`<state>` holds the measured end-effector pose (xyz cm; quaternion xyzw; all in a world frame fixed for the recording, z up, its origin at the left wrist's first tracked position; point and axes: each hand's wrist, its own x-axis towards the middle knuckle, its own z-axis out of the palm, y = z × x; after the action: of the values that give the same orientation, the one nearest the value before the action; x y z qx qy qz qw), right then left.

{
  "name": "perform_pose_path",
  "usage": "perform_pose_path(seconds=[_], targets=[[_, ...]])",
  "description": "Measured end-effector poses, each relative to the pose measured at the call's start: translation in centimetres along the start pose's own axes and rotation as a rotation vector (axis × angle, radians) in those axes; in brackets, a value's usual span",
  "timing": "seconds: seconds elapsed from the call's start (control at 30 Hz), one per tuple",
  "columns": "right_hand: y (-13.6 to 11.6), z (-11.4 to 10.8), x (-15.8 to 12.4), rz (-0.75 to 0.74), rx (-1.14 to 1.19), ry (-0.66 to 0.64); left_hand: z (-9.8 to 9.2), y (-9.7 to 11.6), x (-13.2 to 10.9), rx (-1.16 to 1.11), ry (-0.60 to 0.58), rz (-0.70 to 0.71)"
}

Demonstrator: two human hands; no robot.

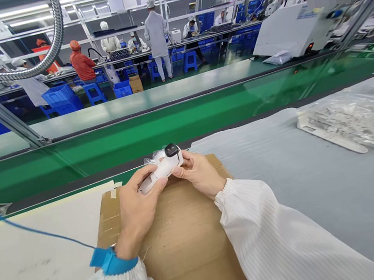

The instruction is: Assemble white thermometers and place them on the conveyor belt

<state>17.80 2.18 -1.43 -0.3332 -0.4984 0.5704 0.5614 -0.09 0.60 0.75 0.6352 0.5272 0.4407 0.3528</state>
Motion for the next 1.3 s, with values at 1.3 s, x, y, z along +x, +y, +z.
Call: perform_pose_path(seconds=[1.3], targets=[[-1.0, 4.0, -1.4, 0.271, 0.595, 0.058, 1.0, 0.3, -1.1, 0.571, 0.005, 0.442]])
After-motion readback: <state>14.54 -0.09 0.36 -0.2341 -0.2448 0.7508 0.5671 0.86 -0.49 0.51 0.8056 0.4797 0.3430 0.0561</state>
